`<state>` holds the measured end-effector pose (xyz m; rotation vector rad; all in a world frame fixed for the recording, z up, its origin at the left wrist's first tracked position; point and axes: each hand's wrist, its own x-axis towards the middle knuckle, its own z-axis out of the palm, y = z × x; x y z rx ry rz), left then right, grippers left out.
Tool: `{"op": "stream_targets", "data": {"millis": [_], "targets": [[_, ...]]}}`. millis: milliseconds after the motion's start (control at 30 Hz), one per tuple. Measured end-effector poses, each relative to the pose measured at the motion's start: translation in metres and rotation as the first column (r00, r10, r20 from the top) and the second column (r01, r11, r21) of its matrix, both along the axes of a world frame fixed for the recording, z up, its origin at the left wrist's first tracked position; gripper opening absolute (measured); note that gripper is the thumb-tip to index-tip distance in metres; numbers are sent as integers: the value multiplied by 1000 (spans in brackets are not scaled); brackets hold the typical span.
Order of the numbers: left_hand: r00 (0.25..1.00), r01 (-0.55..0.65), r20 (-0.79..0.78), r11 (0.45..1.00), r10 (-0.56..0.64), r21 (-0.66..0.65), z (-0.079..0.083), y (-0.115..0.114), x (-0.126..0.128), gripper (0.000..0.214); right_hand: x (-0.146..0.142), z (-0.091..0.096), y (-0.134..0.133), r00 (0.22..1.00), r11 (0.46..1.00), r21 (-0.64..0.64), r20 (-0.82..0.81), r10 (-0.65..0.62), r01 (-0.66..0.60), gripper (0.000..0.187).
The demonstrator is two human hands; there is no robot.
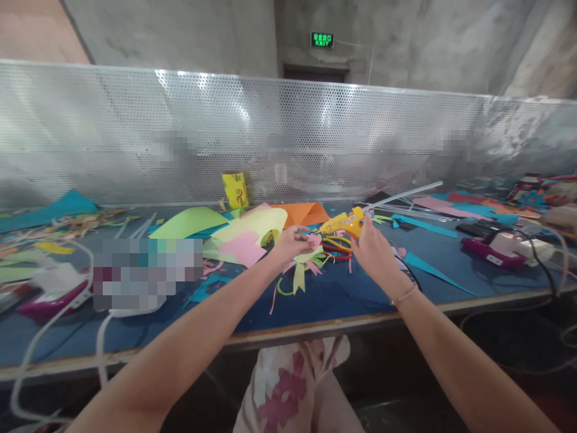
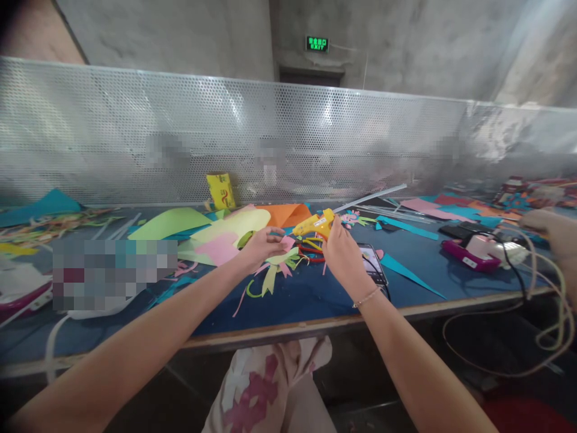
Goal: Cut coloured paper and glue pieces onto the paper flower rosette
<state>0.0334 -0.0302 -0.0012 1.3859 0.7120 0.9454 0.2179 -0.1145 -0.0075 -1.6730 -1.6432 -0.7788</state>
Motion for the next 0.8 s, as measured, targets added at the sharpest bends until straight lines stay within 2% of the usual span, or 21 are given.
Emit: {"op": "stream_targets", "data": {"millis": [600,700,800], "targets": [[999,-36,1,999,36,1,3,0,-1,37,5,5,-10,999,997,-62,32,-36,38,58],[998,-47,34,999,48,-15,3,2,-2,36,17,6,-8,998,996,-71,-26,-52,50,61],[995,-90,36,996,90,-5,4,3,-3,36,48,13,-3,977,977,-146,-126,-174,155,63]]}}
